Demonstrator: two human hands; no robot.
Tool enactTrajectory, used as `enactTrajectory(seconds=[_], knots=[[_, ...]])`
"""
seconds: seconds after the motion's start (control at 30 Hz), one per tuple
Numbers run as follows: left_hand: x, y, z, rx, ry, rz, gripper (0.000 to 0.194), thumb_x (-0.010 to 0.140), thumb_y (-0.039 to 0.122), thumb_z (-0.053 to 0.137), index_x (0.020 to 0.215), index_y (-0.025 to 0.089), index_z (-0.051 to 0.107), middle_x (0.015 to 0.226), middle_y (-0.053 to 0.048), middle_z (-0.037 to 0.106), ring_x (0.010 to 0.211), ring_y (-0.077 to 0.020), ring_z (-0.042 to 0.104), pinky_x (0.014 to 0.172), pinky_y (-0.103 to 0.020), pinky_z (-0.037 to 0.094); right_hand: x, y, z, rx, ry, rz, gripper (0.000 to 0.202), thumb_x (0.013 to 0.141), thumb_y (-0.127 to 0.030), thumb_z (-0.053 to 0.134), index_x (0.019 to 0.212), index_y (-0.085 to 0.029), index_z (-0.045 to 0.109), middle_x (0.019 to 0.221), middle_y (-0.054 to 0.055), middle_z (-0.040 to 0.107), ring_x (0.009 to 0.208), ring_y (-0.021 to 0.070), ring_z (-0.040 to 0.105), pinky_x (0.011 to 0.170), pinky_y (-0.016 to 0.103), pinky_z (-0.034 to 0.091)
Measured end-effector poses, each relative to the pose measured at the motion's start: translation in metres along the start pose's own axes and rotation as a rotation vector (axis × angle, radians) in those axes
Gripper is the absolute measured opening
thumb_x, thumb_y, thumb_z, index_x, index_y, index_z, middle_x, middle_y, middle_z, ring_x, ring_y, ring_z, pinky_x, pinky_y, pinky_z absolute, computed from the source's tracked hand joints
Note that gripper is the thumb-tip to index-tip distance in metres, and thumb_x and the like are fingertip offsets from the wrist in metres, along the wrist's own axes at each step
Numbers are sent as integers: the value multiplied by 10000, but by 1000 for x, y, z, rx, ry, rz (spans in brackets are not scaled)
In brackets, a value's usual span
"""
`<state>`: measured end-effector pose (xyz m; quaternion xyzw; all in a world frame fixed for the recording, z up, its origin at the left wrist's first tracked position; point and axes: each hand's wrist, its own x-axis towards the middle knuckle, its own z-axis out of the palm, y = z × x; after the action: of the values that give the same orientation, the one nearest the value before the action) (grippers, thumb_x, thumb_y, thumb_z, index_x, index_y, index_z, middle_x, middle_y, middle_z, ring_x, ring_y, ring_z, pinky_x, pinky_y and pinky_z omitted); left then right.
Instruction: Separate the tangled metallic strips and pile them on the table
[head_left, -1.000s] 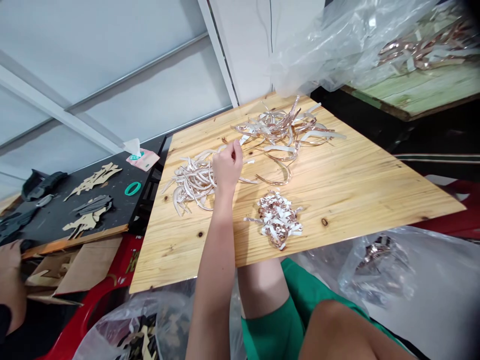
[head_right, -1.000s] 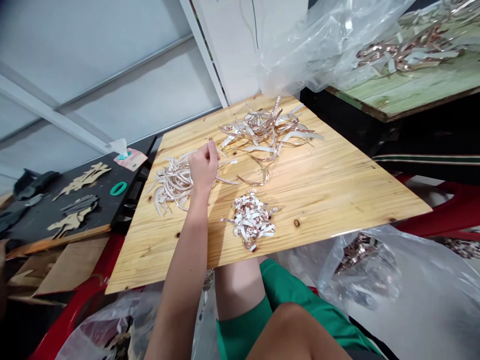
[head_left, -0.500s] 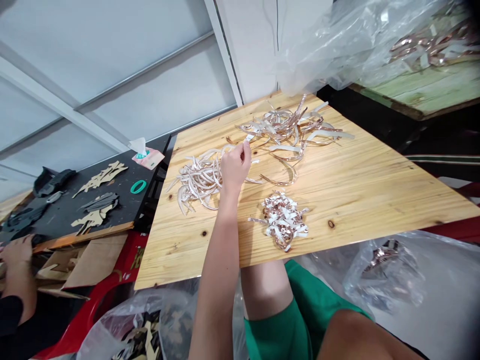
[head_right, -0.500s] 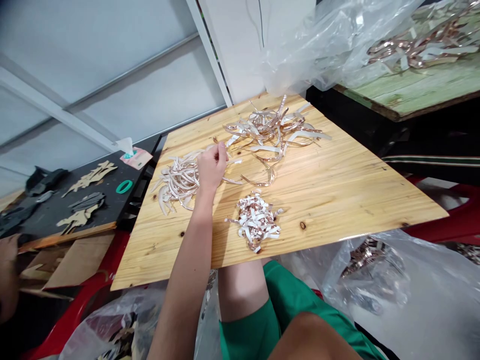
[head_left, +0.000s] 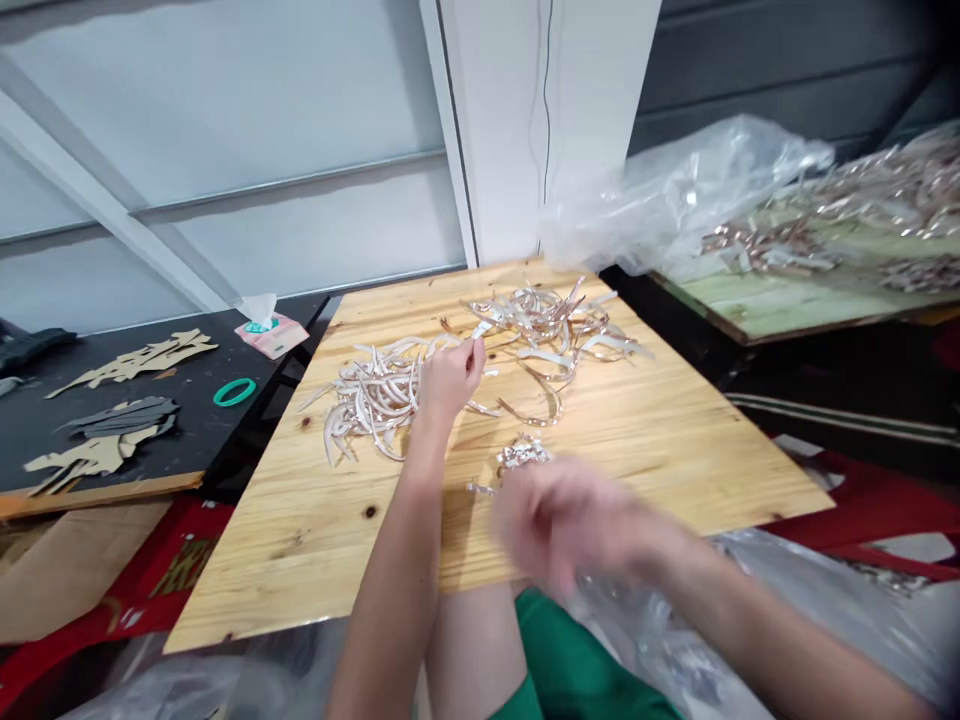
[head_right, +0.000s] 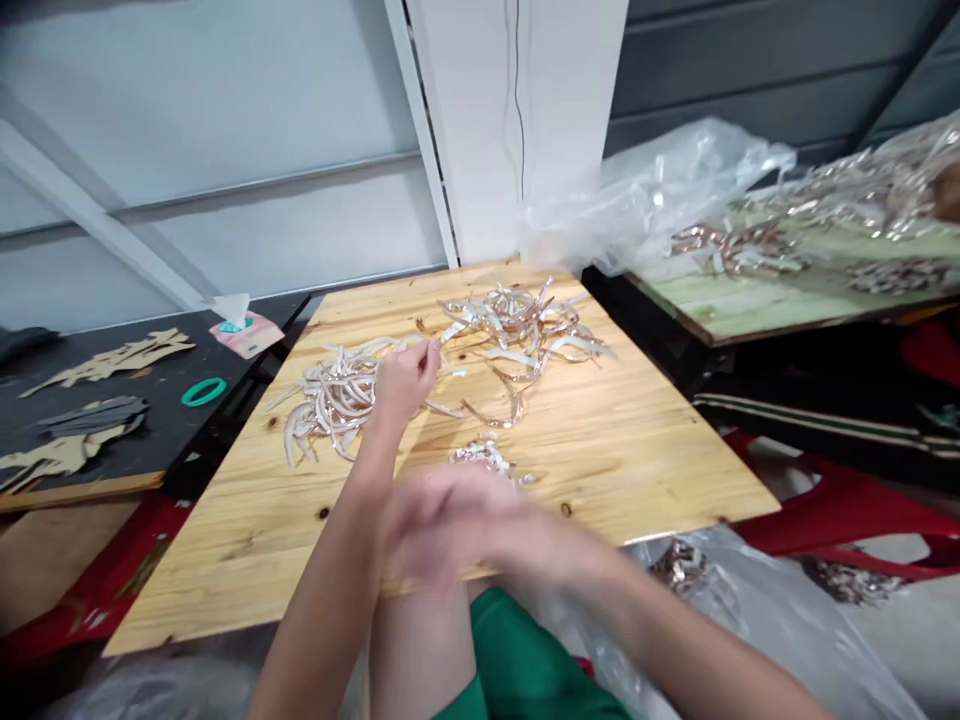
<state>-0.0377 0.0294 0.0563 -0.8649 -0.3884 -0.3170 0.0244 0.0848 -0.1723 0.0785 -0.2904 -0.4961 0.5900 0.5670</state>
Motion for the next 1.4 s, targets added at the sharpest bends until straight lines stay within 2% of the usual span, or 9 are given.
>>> enactTrajectory(seconds=[0.07,0.13,0.2,0.53,0.83,0.97,1.13,1.27,1.4], knots=[[-1,3,1,19,-26,9,436,1036,375,361,761,186,642,697,-63,677,618,-163,565,617,-297,280,22,-12,-41,-121,182,-131,139,898,-284,609,786,-204,590,685,-37,529,614,118,472,588,243,404],[-2,6,5,36,-45,9,412,1034,364,365,788,189,644,740,-65,697,637,-164,582,612,-289,289,47,-16,-83,-563,702,-374,153,877,-276,565,744,-209,527,654,-37,479,591,128,431,574,258,360],[-4,10,9,29,-62,31,375,1033,349,371,826,191,642,774,-61,706,668,-163,603,617,-276,317,69,-7,-118,-1030,909,-234,156,906,-318,470,818,-205,533,711,-3,529,653,163,487,641,289,394],[-7,18,22,-50,-140,124,265,1047,302,336,999,189,571,911,-73,689,842,-193,661,784,-297,465,88,57,-150,-1325,601,0,194,834,-297,560,940,-196,688,997,87,622,891,229,586,729,297,389],[-16,31,-15,-391,216,-211,382,1055,433,249,869,200,489,608,16,570,549,-123,562,637,-239,448,89,49,-159,-1323,570,42,406,953,-395,435,679,-188,652,716,58,662,699,187,556,598,273,287],[-74,60,-65,-387,317,-244,414,1029,459,301,761,208,492,603,-2,575,515,-126,525,596,-259,455,85,47,-160,-1301,557,74,476,974,-457,404,710,-180,687,713,72,677,704,193,559,588,280,268],[-214,100,-124,-225,154,-374,441,992,433,287,650,258,504,611,-47,574,606,-207,578,625,-353,487,86,50,-163,-1257,563,99,460,960,-453,435,745,-165,723,754,94,704,723,201,569,594,285,276],[-312,111,-115,-182,-271,-470,413,980,425,257,709,291,539,652,-58,591,640,-235,601,639,-371,490,86,48,-164,-1218,591,77,391,927,-408,493,733,-165,731,742,92,708,724,203,578,609,277,306],[-353,117,-81,-195,-745,-442,315,1010,322,271,959,251,574,993,-70,680,930,-212,650,823,-307,499,82,47,-161,-1173,633,1,313,896,-373,529,776,-165,729,746,80,707,725,202,588,641,275,346]])
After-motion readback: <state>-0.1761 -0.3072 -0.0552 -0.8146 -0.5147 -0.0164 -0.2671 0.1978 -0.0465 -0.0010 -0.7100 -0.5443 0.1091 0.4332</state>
